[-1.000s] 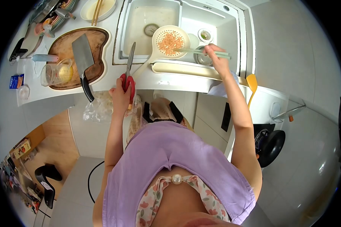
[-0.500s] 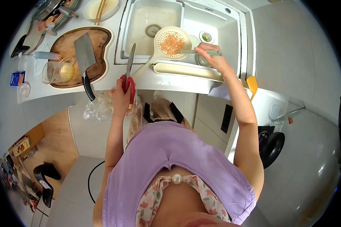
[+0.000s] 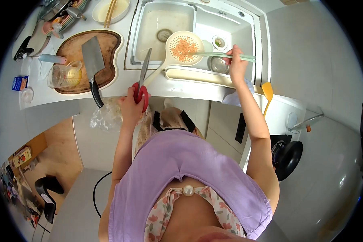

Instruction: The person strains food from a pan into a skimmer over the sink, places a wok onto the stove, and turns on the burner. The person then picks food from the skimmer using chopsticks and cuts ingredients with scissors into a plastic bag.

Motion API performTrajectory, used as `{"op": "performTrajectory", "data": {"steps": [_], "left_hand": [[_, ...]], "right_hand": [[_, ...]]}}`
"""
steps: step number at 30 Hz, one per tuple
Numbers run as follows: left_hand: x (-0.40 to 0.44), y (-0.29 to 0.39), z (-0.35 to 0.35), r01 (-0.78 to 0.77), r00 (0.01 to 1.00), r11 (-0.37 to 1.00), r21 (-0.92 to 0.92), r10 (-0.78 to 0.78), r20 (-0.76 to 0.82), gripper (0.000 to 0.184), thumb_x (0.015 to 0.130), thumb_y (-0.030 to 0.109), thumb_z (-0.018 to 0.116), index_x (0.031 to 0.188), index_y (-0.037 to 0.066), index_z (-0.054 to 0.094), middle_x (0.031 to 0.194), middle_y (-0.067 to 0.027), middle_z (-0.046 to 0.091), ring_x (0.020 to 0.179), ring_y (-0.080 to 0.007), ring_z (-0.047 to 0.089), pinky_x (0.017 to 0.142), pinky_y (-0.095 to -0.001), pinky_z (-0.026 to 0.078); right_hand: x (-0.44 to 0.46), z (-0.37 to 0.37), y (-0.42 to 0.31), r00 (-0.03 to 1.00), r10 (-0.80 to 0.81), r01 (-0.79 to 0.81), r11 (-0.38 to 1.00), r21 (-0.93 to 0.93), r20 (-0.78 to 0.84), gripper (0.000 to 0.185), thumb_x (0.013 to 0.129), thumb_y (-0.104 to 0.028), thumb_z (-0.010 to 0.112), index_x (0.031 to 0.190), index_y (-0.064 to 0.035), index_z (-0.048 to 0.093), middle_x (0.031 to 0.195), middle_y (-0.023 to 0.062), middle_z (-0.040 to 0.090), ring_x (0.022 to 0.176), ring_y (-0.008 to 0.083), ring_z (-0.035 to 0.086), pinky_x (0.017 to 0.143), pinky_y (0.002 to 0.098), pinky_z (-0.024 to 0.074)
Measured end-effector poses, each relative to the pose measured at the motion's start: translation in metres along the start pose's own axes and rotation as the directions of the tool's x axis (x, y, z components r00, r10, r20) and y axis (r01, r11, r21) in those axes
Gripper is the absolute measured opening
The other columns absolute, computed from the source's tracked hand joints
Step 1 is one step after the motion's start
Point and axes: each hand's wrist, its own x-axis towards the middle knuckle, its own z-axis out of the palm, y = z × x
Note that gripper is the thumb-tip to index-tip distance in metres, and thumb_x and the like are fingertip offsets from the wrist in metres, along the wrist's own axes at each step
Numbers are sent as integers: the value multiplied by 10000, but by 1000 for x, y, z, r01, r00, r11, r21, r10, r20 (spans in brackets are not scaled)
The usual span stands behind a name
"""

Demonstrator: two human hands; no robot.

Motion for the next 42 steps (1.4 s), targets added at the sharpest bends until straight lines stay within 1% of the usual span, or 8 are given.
{"op": "performTrajectory", "data": {"steps": [7,21,25,28,30,33,38,42], "left_hand": [[-19,30,-23,-46,994,996,-80,53,98,651,631,385,779,1095,49,469,864,-37,630,794,-171,577,876,-342,236],[-58,-23,-76,9,995,992,-129,5,102,712,605,435,782,1131,64,477,867,-26,618,809,-172,569,875,-352,235],[-68,-50,-82,-70,998,989,-133,69,-9,713,610,402,787,1164,85,470,884,-39,615,828,-171,572,882,-357,251],[-68,-51,-92,-21,995,990,-137,34,92,690,620,378,787,1159,83,473,882,-40,617,826,-177,575,881,-353,257],[-66,-51,-89,-62,994,988,-142,74,78,641,626,353,787,1121,83,483,864,-43,619,807,-182,580,877,-346,268],[-62,-45,-90,-62,987,986,-155,83,136,612,628,331,790,1098,79,488,850,-45,616,800,-180,583,867,-344,285],[-52,-61,-76,-125,977,978,-168,151,150,549,650,248,787,1075,57,497,879,-56,609,821,-175,582,801,-330,389],[-43,-63,-70,-205,962,940,-271,245,123,575,668,223,770,1131,23,493,877,-67,612,806,-157,590,745,-296,448]], "right_hand": [[-42,15,-49,978,189,-162,956,244,-93,312,924,-280,462,735,-35,508,545,58,512,447,118,482,450,229,379],[-81,41,-38,873,465,-469,713,522,150,228,921,-234,454,793,-48,487,561,141,545,455,155,453,415,252,342],[-75,26,-24,935,353,-282,788,547,-28,229,923,-237,442,813,-40,477,558,139,537,445,165,447,424,259,358],[-58,25,-21,918,163,-68,963,262,-361,297,915,-280,467,775,-22,518,544,109,552,413,141,469,407,252,369],[-50,32,-8,924,52,-23,997,78,-380,344,911,-309,485,741,-16,543,523,83,549,404,123,478,400,241,364],[-46,42,8,917,54,-85,994,-61,-395,383,912,-331,489,703,-17,555,495,74,536,394,114,460,414,241,367],[-40,37,34,838,188,-141,981,131,-512,388,905,-340,501,684,-23,538,494,77,526,390,126,463,406,264,378],[-41,35,43,780,284,-118,942,314,-557,331,892,-338,516,734,-48,530,619,58,534,460,143,514,429,285,433]]}}
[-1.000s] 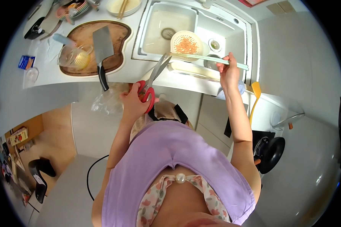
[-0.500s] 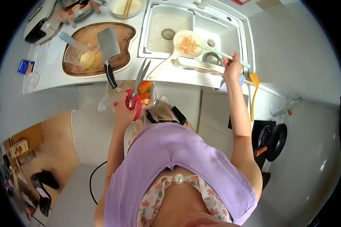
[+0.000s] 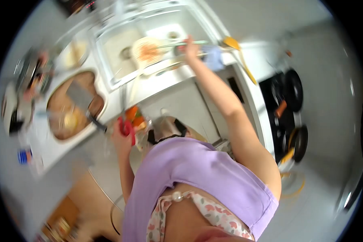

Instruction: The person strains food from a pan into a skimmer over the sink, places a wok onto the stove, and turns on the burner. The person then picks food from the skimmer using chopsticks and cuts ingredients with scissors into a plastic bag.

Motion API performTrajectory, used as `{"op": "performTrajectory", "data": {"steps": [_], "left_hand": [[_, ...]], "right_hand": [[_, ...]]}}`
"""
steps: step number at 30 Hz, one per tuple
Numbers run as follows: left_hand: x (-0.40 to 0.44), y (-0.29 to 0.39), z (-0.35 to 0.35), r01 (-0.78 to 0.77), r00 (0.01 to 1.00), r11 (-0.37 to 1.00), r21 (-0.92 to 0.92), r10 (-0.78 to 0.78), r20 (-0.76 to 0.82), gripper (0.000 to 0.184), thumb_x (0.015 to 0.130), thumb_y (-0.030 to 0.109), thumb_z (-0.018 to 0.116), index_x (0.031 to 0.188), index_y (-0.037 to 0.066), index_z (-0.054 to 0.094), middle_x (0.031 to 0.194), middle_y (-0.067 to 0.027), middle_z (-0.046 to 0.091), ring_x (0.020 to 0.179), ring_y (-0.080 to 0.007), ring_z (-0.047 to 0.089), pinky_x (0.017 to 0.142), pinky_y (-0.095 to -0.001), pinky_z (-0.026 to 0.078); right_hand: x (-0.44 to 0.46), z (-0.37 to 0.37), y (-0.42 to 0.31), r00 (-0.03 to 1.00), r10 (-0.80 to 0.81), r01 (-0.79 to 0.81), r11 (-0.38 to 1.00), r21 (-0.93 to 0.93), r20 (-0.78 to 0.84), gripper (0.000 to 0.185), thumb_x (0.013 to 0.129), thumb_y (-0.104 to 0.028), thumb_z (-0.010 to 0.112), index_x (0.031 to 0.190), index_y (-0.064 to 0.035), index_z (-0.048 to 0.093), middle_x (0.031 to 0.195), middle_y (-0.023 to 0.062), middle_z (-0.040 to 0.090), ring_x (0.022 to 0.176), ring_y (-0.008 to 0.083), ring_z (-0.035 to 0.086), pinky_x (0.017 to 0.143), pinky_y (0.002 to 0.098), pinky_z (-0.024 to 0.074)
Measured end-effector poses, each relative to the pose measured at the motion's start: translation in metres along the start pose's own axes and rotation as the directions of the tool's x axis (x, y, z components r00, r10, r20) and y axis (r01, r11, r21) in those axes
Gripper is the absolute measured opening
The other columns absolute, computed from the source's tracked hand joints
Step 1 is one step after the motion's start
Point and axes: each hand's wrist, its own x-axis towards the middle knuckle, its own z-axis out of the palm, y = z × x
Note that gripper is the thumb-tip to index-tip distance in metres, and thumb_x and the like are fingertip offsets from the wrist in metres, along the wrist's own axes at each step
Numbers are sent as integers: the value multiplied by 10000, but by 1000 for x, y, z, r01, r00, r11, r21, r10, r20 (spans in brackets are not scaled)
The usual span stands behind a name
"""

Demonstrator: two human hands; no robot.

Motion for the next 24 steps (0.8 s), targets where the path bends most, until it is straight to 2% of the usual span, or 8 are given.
{"op": "performTrajectory", "data": {"steps": [1,4,6,7,12,16,22,24], "left_hand": [[3,4,-3,-89,996,996,18,88,15,514,694,161,750,1121,18,501,877,-65,611,804,-149,589,701,-270,474],[17,-6,19,-35,976,978,-206,78,205,250,800,86,624,994,45,472,885,-48,588,781,-141,555,721,-263,450],[23,12,19,9,948,952,-305,89,306,232,845,112,578,1021,53,440,901,-40,559,828,-116,512,763,-238,401],[29,16,21,-4,936,943,-333,121,331,232,846,117,580,1020,53,440,903,-39,554,826,-116,507,763,-237,398],[43,49,44,-111,892,923,-369,256,373,251,846,148,594,1025,60,442,898,-37,546,810,-118,496,772,-243,392],[42,57,43,-93,879,919,-383,257,402,319,819,125,631,1060,48,438,884,-31,538,826,-111,501,768,-237,398],[32,61,41,-196,930,964,-179,241,278,506,713,219,757,1103,50,482,894,-57,611,786,-163,572,774,-280,411],[26,58,26,-246,943,964,102,214,256,498,700,210,759,1089,53,492,859,-61,598,761,-153,544,712,-275,422]], "right_hand": [[-2,-5,1,996,-85,85,996,30,11,347,903,-357,487,744,-53,542,621,55,530,471,141,522,435,291,431],[-21,-31,-32,996,2,1,999,43,-85,407,908,-398,460,718,-51,555,551,60,537,404,149,526,439,280,432],[-36,-42,-40,995,15,10,964,267,-95,405,911,-387,459,712,-40,525,553,67,530,393,128,516,381,253,398],[-49,-47,-52,995,-18,50,937,346,-96,367,922,-345,443,766,-22,516,516,77,534,371,110,447,375,234,367],[-74,-101,-86,996,-34,65,897,438,-80,362,926,-357,434,783,-29,491,551,86,539,398,106,444,397,220,355],[-97,-127,-85,996,-54,80,873,481,-68,355,923,-363,449,790,-36,479,583,92,545,404,105,451,400,218,358],[-124,-139,-79,999,-24,7,881,473,29,333,874,-400,550,763,-91,498,563,27,518,463,107,531,413,208,401],[-138,-133,-79,997,-3,-26,916,401,73,292,895,-345,534,746,-96,508,581,8,522,495,90,547,435,192,442]]}}
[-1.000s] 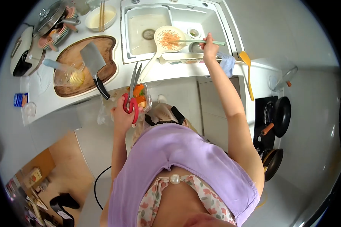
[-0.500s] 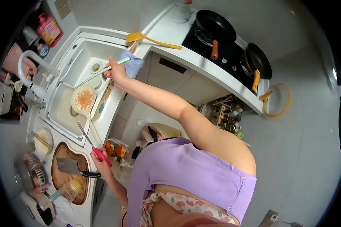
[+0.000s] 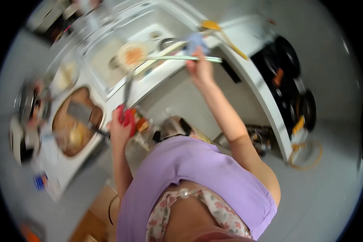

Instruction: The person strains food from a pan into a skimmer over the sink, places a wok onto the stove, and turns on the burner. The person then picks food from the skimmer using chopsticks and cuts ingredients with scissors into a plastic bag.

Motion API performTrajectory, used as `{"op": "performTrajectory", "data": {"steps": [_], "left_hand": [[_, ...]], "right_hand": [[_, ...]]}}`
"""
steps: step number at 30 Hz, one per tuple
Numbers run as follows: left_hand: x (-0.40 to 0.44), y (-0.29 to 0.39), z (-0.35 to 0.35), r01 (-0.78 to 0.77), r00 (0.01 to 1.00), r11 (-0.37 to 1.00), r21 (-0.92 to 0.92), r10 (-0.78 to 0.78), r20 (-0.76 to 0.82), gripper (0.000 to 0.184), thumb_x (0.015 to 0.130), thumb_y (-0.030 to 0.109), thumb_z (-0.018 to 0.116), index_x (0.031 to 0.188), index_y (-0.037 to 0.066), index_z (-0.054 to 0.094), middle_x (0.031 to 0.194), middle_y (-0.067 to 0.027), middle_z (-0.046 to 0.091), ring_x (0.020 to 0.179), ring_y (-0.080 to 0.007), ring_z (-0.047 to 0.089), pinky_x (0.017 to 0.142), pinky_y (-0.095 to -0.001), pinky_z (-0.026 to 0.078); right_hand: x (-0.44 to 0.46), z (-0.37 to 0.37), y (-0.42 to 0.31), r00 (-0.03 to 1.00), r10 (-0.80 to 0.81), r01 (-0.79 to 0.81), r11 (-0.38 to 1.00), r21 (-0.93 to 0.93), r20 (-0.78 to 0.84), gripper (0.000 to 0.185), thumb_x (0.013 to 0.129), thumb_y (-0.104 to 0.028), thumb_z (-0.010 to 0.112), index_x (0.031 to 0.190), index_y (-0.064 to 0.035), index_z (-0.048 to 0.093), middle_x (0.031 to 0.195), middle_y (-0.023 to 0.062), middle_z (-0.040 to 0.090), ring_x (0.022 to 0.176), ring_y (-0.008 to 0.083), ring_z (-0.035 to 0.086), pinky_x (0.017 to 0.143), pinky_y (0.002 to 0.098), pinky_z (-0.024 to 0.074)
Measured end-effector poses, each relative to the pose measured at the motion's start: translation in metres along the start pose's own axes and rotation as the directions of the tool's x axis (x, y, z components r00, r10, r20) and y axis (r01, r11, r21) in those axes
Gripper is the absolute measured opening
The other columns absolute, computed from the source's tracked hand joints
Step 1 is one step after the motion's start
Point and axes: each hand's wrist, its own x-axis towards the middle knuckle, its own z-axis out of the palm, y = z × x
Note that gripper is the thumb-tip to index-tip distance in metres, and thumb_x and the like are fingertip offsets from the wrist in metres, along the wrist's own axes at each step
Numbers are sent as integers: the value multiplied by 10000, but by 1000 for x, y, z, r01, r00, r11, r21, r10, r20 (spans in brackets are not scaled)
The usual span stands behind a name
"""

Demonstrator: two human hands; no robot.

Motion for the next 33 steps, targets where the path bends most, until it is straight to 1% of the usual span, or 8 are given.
{"op": "performTrajectory", "data": {"steps": [3,4,9,13,19,28,31,33], "left_hand": [[-22,17,-22,38,997,993,115,-29,-75,596,630,350,793,1068,76,495,822,-74,612,722,-204,563,797,-330,325],[-28,13,-28,71,996,992,105,-65,-57,618,615,388,795,1061,83,494,834,-69,616,725,-211,568,828,-335,285],[-51,-7,-33,137,984,986,97,-125,-125,626,609,405,794,1045,91,474,1106,-73,611,801,-162,581,824,-316,238],[-65,-9,-46,172,970,975,142,-143,-195,678,581,452,794,1055,82,482,1041,-61,629,754,-155,554,824,-317,244],[-79,-23,-51,272,950,959,84,-254,-183,722,558,508,784,1068,85,497,901,-49,642,717,-170,536,829,-331,254],[-91,-41,-42,291,940,953,80,-269,-209,681,594,461,781,1089,94,491,856,-43,626,719,-180,545,834,-342,251],[-93,-40,-44,252,947,963,99,-224,-230,500,680,318,699,1086,104,503,792,-49,626,730,-191,575,858,-371,251],[-96,-37,-44,244,951,962,119,-213,-226,498,687,313,694,1094,105,497,795,-64,627,740,-204,576,858,-376,252]], "right_hand": [[-6,5,7,987,55,-46,997,-63,149,282,895,-351,534,758,-105,518,579,10,526,484,100,541,510,196,476],[-10,15,10,988,66,-58,996,-67,137,329,919,-363,487,739,-88,490,533,78,558,442,124,511,420,202,381],[-19,40,17,963,144,-115,984,-137,227,328,914,-358,501,755,-72,478,559,91,549,458,129,489,456,222,382],[-28,55,28,943,139,-82,978,-193,304,325,923,-349,488,747,-75,491,615,21,496,461,121,492,469,225,386],[-47,74,37,918,72,61,947,-317,391,343,928,-362,471,726,-85,479,642,16,487,477,109,498,477,219,383],[-64,81,36,884,65,140,908,-395,463,383,928,-407,450,717,-88,471,664,17,493,482,89,495,477,190,353],[-65,81,37,875,60,158,903,-400,481,384,929,-405,447,717,-86,471,670,17,497,487,90,497,476,190,351],[-67,79,32,863,59,174,898,-405,501,382,932,-399,444,718,-84,472,673,17,499,494,91,500,475,192,350]]}}
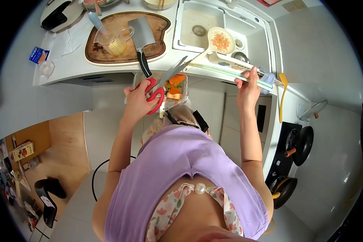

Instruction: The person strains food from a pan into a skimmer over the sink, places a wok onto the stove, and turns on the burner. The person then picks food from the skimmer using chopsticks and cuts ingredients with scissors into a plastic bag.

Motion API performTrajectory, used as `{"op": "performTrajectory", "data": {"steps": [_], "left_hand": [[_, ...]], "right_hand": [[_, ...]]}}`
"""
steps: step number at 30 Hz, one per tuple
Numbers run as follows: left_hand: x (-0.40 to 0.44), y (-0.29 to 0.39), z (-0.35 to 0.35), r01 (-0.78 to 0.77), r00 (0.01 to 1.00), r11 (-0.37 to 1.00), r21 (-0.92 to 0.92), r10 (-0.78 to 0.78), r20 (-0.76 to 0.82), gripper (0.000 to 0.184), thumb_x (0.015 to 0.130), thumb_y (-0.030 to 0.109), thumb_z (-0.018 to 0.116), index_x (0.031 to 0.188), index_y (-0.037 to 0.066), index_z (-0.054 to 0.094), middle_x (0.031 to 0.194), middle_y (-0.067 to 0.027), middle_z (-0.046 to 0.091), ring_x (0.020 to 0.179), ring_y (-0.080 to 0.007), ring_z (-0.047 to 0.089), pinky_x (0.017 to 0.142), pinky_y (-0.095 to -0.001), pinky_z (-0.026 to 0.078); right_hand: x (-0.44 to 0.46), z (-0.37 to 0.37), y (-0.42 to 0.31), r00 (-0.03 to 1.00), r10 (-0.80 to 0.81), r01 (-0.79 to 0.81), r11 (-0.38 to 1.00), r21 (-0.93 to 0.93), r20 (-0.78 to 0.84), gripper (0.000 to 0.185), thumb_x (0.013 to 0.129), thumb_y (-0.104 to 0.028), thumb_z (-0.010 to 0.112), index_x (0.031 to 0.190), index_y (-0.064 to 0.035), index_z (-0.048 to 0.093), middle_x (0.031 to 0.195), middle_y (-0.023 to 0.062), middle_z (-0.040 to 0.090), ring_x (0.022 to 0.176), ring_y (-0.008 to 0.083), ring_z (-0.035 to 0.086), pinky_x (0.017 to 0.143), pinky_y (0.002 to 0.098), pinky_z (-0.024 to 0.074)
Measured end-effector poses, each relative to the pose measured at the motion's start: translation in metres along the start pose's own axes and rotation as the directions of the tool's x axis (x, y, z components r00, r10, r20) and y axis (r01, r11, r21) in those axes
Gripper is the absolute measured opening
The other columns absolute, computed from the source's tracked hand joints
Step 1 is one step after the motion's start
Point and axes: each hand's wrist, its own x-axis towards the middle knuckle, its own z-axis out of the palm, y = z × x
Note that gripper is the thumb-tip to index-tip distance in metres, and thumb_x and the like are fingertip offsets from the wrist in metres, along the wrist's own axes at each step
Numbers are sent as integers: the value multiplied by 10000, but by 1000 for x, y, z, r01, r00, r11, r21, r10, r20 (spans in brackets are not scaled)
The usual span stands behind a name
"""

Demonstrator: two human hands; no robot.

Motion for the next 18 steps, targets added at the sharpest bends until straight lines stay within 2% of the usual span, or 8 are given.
{"op": "performTrajectory", "data": {"steps": [4,18], "left_hand": [[0,-1,-1,-4,1000,1000,8,4,5,483,702,303,683,1098,107,489,792,-78,629,759,-223,577,855,-381,253],[-25,-1,4,40,999,999,1,-40,7,441,713,299,681,1068,116,493,783,-63,632,737,-206,572,814,-369,251]], "right_hand": [[-3,4,-3,999,-14,15,1000,-27,33,369,940,-377,435,723,-82,477,679,16,504,513,94,509,473,197,351],[-3,4,-3,995,43,-33,994,-106,90,363,942,-358,437,716,-81,496,666,10,507,515,101,520,463,207,350]]}}
